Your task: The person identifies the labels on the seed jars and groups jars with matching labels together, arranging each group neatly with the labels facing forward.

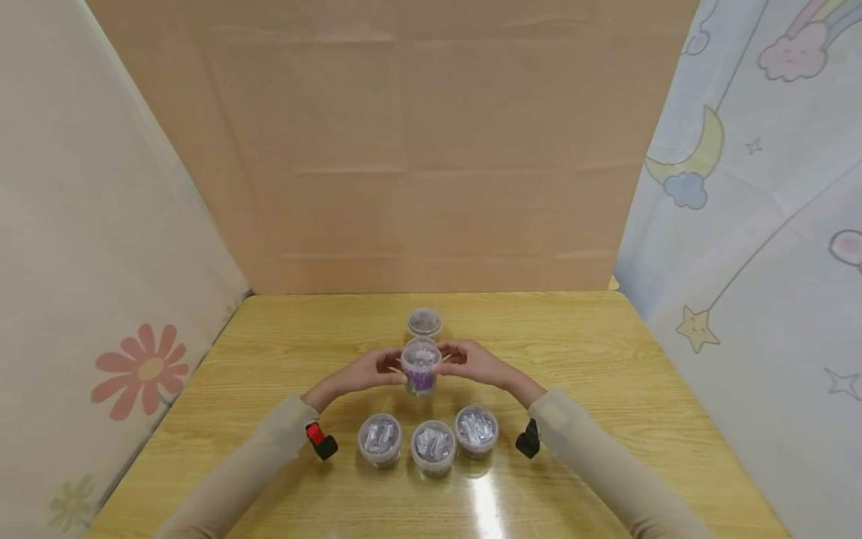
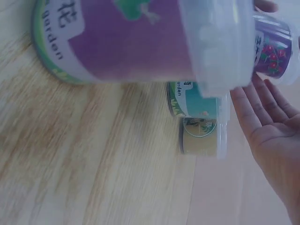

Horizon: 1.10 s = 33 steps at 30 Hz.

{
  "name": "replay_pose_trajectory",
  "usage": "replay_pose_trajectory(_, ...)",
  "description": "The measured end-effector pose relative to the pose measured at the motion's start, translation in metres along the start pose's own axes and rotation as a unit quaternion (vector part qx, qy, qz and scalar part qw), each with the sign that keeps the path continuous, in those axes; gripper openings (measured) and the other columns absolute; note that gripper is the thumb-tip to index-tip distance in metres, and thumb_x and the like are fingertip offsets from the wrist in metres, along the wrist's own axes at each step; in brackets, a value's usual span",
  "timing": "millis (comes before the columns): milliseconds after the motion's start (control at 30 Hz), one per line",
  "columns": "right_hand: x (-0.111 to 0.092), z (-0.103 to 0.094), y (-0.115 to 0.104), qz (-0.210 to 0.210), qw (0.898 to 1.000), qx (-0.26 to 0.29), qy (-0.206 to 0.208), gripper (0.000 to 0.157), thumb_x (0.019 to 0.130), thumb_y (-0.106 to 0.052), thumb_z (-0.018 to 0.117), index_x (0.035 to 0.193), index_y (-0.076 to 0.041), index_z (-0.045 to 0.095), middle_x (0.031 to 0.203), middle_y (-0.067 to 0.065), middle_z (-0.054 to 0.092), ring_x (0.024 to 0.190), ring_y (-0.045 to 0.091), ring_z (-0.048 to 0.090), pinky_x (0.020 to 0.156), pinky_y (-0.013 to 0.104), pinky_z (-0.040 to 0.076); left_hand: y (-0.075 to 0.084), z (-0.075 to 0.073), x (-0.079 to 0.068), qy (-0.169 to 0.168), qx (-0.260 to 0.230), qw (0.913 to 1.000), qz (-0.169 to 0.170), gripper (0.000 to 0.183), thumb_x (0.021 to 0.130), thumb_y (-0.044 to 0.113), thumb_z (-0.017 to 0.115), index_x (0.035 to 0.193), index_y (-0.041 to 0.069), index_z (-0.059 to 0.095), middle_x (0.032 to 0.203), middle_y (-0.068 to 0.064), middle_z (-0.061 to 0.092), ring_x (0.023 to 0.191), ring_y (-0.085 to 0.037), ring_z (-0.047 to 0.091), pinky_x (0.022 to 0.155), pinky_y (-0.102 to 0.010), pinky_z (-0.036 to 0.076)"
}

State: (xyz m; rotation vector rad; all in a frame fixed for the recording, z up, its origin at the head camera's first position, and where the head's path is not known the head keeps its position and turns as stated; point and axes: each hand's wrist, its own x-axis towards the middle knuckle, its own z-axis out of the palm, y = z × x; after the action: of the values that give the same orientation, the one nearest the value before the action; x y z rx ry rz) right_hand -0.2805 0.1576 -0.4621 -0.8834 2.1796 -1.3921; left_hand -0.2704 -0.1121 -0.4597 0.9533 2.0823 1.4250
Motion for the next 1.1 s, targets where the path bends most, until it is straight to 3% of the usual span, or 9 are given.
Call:
replay_pose_trajectory(167, 0.002, 0.0, -0.004, 0.005, 1.0, 0.003, 0.021, 0.039, 0.092, -0.026, 0.059, 0.126, -0.008, 0.052, 0.115, 0.009, 0.06, 0.099, 0.021, 0.061, 0.089, 0.054, 0.047, 0.01, 0.003, 0.0, 0.049, 0.021, 0.9983, -0.023, 0.05, 0.087, 0.025, 0.067, 0.13, 0.007, 0.048, 0.119, -0.008, 0.057, 0.107, -0.024, 0.056, 0.088, -0.029, 0.05)
replay_pose_trajectory(267, 0.003, 0.001, -0.006, 0.008, 1.0, 0.006, 0.027, 0.039, 0.092, -0.025, 0.059, 0.125, -0.006, 0.052, 0.114, 0.011, 0.061, 0.1, 0.028, 0.061, 0.088, 0.054, 0.047, 0.01, 0.005, 0.001, 0.068, 0.022, 0.997, -0.029, 0.05, 0.086, 0.023, 0.068, 0.128, 0.006, 0.049, 0.117, -0.009, 0.058, 0.105, -0.024, 0.057, 0.086, -0.03, 0.051)
replay_pose_trajectory(467, 0.003, 0.004, -0.012, 0.013, 0.999, 0.023, 0.028, 0.042, 0.092, -0.019, 0.059, 0.127, 0.001, 0.049, 0.115, 0.016, 0.059, 0.102, 0.032, 0.06, 0.09, 0.053, 0.047, -0.015, 0.009, 0.01, 0.096, 0.026, 0.9946, -0.028, 0.049, 0.084, 0.027, 0.07, 0.126, 0.012, 0.052, 0.113, -0.005, 0.059, 0.101, -0.019, 0.057, 0.085, -0.028, 0.051)
replay_pose_trajectory(700, 0.003, -0.003, 0.002, -0.012, 0.999, 0.047, -0.018, 0.041, 0.094, -0.018, 0.056, 0.133, -0.008, 0.045, 0.126, 0.013, 0.052, 0.11, 0.026, 0.056, 0.093, 0.048, 0.046, 0.006, 0.004, 0.001, 0.067, 0.013, 0.9975, -0.018, 0.047, 0.087, 0.024, 0.066, 0.128, 0.007, 0.05, 0.118, -0.008, 0.058, 0.108, -0.023, 0.056, 0.088, -0.03, 0.05)
replay_pose_trajectory(933, 0.003, 0.0, 0.004, -0.02, 0.997, 0.063, -0.039, 0.049, 0.093, -0.014, 0.058, 0.137, -0.006, 0.04, 0.13, 0.016, 0.048, 0.116, 0.03, 0.054, 0.093, 0.037, 0.048, -0.013, 0.003, 0.006, 0.033, -0.05, 0.9981, 0.014, 0.043, 0.093, 0.021, 0.057, 0.132, 0.006, 0.048, 0.121, -0.013, 0.058, 0.108, -0.021, 0.058, 0.093, -0.049, 0.046)
replay_pose_trajectory(1100, 0.003, 0.002, 0.003, -0.03, 0.997, 0.064, -0.04, 0.049, 0.093, -0.012, 0.057, 0.138, -0.006, 0.039, 0.128, 0.016, 0.05, 0.117, 0.031, 0.053, 0.092, 0.035, 0.049, -0.023, 0.002, 0.01, 0.039, -0.061, 0.9974, 0.008, 0.046, 0.092, 0.025, 0.058, 0.134, 0.01, 0.048, 0.122, -0.01, 0.058, 0.109, -0.019, 0.057, 0.095, -0.048, 0.045)
